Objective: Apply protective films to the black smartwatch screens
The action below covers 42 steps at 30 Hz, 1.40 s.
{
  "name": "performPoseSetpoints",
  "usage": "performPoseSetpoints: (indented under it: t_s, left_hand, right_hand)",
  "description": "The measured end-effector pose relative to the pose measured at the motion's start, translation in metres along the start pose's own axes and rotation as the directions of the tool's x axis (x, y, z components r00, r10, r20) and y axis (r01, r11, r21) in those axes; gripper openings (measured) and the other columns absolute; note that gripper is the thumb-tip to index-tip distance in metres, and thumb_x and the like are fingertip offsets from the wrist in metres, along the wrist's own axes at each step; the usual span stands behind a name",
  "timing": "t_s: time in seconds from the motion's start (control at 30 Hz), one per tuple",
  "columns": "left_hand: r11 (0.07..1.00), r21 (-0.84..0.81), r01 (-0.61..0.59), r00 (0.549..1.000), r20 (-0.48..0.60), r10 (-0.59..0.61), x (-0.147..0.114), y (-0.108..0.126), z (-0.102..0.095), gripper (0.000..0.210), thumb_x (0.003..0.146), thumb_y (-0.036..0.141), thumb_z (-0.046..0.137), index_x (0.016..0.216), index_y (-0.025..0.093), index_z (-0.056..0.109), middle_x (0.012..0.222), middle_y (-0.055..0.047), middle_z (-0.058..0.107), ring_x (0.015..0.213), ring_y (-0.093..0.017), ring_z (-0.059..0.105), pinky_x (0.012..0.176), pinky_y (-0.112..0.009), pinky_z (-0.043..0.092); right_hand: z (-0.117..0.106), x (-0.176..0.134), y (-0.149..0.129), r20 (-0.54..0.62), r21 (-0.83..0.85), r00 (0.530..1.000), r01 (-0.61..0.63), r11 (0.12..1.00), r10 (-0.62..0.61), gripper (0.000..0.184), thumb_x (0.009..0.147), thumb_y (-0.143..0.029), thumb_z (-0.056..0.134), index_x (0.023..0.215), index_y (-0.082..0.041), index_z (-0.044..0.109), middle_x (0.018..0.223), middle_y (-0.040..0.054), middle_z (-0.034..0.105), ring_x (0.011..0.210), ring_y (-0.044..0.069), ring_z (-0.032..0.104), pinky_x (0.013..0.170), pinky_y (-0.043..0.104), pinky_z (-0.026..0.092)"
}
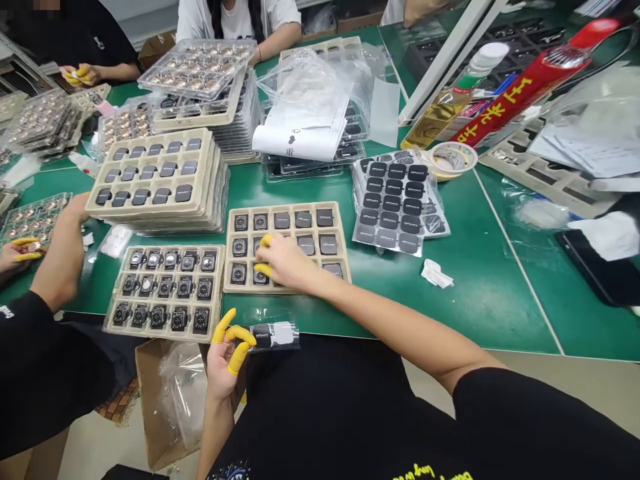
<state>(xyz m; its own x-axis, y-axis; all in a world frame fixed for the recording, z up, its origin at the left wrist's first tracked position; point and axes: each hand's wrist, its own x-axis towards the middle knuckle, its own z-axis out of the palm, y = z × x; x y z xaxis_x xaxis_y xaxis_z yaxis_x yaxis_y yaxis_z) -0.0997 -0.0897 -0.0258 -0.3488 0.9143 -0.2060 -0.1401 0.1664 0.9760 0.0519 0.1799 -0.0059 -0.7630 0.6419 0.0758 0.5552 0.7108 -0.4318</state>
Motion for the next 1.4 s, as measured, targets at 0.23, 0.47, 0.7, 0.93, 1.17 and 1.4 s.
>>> performPoseSetpoints:
  t_s: [0.23, 0.47, 0.7, 0.93, 1.17, 1.4]
  left_hand:
    - [0.998, 0.063, -0.008, 0.993, -0.113, 0.015, -0.035, -0.002, -0.012, 0.072, 0.097, 0.059, 0.085, 0.156, 0.023, 0.064, 0.095, -0.003, 0.081, 0.089, -0.020, 0.076, 0.095, -0.037, 0.062]
    - [0.978, 0.210, -0.012, 0.993, -0.115, 0.037, -0.039, -0.009, -0.003, 0.068, 0.101, 0.061, 0.079, 0.154, 0.021, 0.066, 0.102, -0.006, 0.081, 0.097, -0.021, 0.074, 0.104, -0.039, 0.058]
    - [0.950, 0.289, -0.120, 0.989, -0.048, 0.139, -0.032, -0.006, 0.018, 0.060, 0.102, 0.062, 0.075, 0.145, 0.020, 0.072, 0.104, -0.007, 0.082, 0.099, -0.022, 0.073, 0.107, -0.042, 0.057]
    - [0.955, 0.264, -0.132, 0.978, -0.122, 0.169, -0.036, -0.010, 0.020, 0.060, 0.102, 0.058, 0.074, 0.148, 0.019, 0.070, 0.100, -0.006, 0.081, 0.097, -0.022, 0.074, 0.102, -0.040, 0.059]
    - [0.906, 0.362, -0.217, 0.951, -0.132, 0.281, -0.029, -0.007, 0.047, 0.059, 0.103, 0.039, 0.069, 0.157, 0.018, 0.062, 0.106, -0.007, 0.080, 0.093, -0.021, 0.071, 0.100, -0.040, 0.061]
    - [0.625, 0.738, -0.254, 0.934, 0.020, 0.356, -0.027, -0.019, 0.080, 0.023, 0.092, 0.025, 0.068, 0.112, 0.016, 0.076, 0.100, -0.016, 0.076, 0.090, -0.032, 0.071, 0.086, -0.046, 0.062]
  right_hand:
    - [0.023, -0.019, -0.033, 0.048, -0.066, 0.999, 0.003, 0.998, 0.000, 0.020, 0.107, -0.029, 0.070, 0.115, -0.014, 0.081, 0.125, 0.0236, 0.070, 0.125, 0.039, 0.055, 0.100, 0.048, 0.045]
    - [0.033, -0.020, -0.039, -0.017, -0.071, 1.000, 0.003, 0.997, -0.004, 0.016, 0.105, -0.026, 0.070, 0.116, -0.019, 0.081, 0.122, 0.0177, 0.070, 0.117, 0.035, 0.059, 0.095, 0.043, 0.050]
    - [0.044, -0.019, -0.032, -0.044, -0.016, 0.999, -0.008, 1.000, 0.008, 0.017, 0.105, -0.029, 0.067, 0.110, -0.020, 0.081, 0.114, 0.0178, 0.069, 0.113, 0.036, 0.060, 0.092, 0.045, 0.051]
    - [0.048, -0.020, -0.034, -0.128, 0.231, 0.991, -0.012, 0.973, 0.042, 0.013, 0.094, -0.029, 0.069, 0.104, -0.022, 0.072, 0.112, 0.0156, 0.073, 0.111, 0.036, 0.065, 0.096, 0.047, 0.054]
    - [0.028, -0.061, -0.048, -0.176, 0.522, 0.972, -0.041, 0.852, 0.154, 0.042, 0.093, -0.053, 0.064, 0.124, -0.025, 0.066, 0.083, 0.0022, 0.066, 0.072, 0.027, 0.061, 0.072, 0.042, 0.052]
    - [0.021, -0.132, -0.071, -0.067, 0.700, 0.990, -0.044, 0.713, 0.127, 0.042, 0.089, -0.065, 0.074, 0.110, -0.028, 0.072, 0.097, 0.0089, 0.081, 0.080, 0.031, 0.076, 0.068, 0.044, 0.064]
